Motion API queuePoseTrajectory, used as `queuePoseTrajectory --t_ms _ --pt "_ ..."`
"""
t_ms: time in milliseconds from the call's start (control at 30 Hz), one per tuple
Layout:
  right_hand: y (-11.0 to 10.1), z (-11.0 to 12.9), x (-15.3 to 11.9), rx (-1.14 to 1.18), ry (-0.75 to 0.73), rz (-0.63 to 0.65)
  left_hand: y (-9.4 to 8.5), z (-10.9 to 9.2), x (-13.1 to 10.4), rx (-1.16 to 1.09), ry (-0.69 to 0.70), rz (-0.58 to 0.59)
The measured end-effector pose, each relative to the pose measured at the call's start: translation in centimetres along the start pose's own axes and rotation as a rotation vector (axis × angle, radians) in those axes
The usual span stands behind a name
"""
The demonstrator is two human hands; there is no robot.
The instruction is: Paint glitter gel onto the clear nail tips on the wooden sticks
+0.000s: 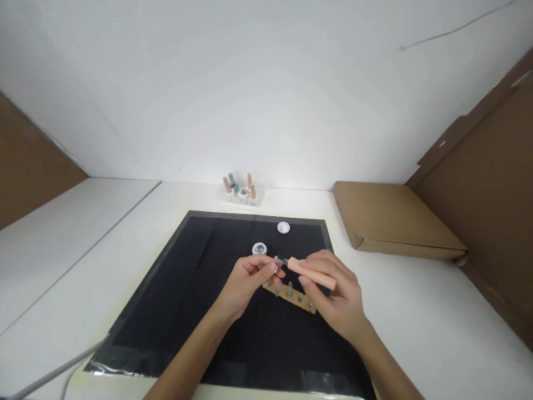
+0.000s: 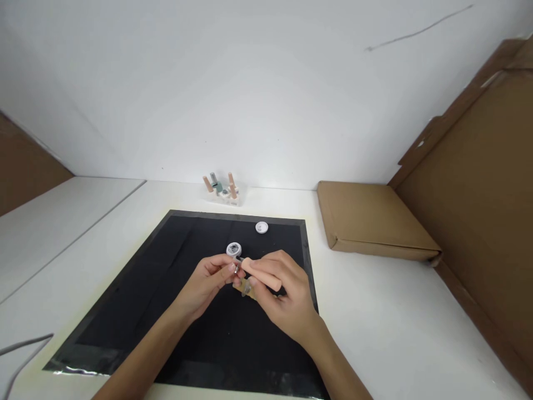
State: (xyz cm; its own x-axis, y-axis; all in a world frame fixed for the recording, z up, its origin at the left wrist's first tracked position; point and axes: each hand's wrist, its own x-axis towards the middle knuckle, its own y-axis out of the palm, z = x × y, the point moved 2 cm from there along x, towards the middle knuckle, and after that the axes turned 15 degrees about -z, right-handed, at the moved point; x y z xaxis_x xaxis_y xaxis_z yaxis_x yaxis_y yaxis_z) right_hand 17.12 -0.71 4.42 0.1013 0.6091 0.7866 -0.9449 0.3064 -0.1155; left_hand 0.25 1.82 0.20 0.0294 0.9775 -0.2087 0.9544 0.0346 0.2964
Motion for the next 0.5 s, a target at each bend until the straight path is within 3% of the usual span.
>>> queuePoseTrajectory --t_ms 500 --pt "-0.01 0.14 0.18 0.005 -0.026 0.004 -0.07 -0.05 -0.03 -0.033 -0.007 -0.026"
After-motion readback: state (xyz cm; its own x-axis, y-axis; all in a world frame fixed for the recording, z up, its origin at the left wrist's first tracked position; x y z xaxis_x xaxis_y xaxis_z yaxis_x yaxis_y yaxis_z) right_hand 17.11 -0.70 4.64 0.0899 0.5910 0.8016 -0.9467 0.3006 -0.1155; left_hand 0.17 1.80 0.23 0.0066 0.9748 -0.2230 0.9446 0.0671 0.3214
